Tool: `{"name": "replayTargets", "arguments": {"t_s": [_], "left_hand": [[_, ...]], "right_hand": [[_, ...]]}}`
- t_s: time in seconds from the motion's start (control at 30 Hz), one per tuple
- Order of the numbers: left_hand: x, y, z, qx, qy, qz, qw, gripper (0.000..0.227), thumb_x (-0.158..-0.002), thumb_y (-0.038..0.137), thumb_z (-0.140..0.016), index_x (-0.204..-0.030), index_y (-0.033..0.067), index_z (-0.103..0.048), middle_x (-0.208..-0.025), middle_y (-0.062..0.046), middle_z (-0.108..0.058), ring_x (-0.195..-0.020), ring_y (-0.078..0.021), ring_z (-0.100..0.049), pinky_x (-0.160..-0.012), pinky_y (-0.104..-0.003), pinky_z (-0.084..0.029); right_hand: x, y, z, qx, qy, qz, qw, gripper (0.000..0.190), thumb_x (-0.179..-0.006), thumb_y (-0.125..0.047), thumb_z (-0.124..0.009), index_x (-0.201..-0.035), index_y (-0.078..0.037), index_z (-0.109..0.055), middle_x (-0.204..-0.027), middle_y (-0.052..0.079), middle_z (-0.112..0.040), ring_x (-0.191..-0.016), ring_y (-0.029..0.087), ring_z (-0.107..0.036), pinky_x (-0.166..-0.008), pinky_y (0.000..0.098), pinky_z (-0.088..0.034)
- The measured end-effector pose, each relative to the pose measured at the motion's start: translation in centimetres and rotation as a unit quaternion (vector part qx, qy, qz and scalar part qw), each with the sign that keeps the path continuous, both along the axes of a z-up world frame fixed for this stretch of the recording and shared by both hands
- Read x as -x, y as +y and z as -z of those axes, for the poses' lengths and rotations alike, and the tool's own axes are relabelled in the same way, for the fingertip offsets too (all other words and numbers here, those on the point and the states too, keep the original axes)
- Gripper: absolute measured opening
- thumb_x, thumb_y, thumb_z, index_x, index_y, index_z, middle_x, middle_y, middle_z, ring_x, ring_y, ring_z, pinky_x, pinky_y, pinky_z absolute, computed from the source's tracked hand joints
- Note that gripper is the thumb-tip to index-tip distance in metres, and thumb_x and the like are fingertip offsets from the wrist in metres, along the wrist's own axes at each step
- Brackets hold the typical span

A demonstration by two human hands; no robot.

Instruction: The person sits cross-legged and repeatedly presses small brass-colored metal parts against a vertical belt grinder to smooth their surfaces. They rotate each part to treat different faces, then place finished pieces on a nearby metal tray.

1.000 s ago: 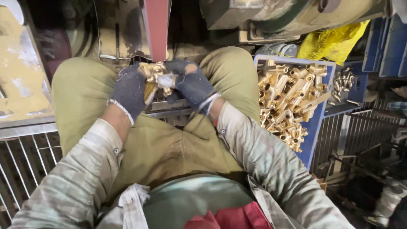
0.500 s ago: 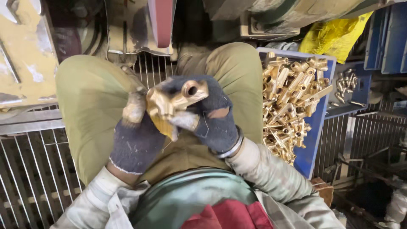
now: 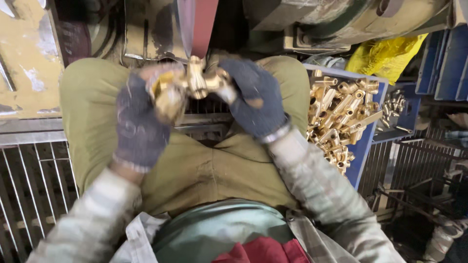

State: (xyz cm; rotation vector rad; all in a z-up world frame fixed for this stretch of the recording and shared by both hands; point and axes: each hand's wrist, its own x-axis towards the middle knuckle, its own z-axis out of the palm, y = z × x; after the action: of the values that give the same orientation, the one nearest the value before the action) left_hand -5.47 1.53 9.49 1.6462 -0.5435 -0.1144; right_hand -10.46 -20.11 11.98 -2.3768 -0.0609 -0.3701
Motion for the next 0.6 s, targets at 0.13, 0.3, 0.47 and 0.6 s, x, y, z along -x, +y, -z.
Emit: {"name": "replayTargets", "arguments": {"t_s": [0.13, 0.3, 0.47, 0.6], "left_hand": [[-2.3, -1.2, 4.8, -0.002, 0.167, -0.026, 0.986, 0.025, -0.106, 0.01, -0.064, -0.129, 0.0018, -0.063, -0.117, -0.007, -0.072, -0.104, -0.0167, -0.068, -0.091, -0.032, -0.057], [-3.7, -1.6, 10.2, 0.139, 0.384, -0.01, 0.913, 0.023, -0.102, 0.013, -0.064, -0.124, 0.0081, -0.063, -0.108, -0.002, -0.07, -0.092, -0.0142, -0.067, -0.08, -0.031, -0.058], [-4.3, -0.7, 14.0, -0.265, 0.026, -0.011, 0.964, 0.025, -0.092, 0.02, -0.065, -0.112, 0.0041, -0.065, -0.099, -0.008, -0.071, -0.094, -0.0237, -0.068, -0.083, -0.035, -0.056], [-4.9, -0.7, 15.5, -0.521, -0.156, 0.119, 0.831, 0.021, -0.099, 0.018, -0.064, -0.109, 0.0003, -0.067, -0.096, -0.016, -0.071, -0.1, -0.0311, -0.068, -0.104, -0.046, -0.051]], "right_hand": [[-3.0, 0.1, 4.0, -0.008, 0.012, -0.001, 1.0, 0.025, -0.099, -0.018, -0.077, -0.118, -0.006, -0.067, -0.108, 0.014, -0.071, -0.1, 0.035, -0.07, -0.085, 0.0414, -0.057], [-4.6, -0.5, 6.6, -0.002, 0.095, -0.026, 0.995, 0.032, -0.091, -0.026, -0.081, -0.113, -0.006, -0.069, -0.104, 0.015, -0.073, -0.096, 0.037, -0.07, -0.081, 0.0433, -0.056], [-4.7, -0.5, 7.7, -0.022, 0.185, 0.005, 0.982, 0.036, -0.089, -0.034, -0.083, -0.107, -0.005, -0.072, -0.099, 0.016, -0.075, -0.091, 0.036, -0.071, -0.077, 0.0417, -0.056], [-4.8, -0.2, 7.9, -0.068, 0.189, 0.007, 0.98, 0.033, -0.092, -0.033, -0.079, -0.108, -0.006, -0.073, -0.099, 0.014, -0.076, -0.09, 0.033, -0.074, -0.078, 0.0396, -0.057]]}}
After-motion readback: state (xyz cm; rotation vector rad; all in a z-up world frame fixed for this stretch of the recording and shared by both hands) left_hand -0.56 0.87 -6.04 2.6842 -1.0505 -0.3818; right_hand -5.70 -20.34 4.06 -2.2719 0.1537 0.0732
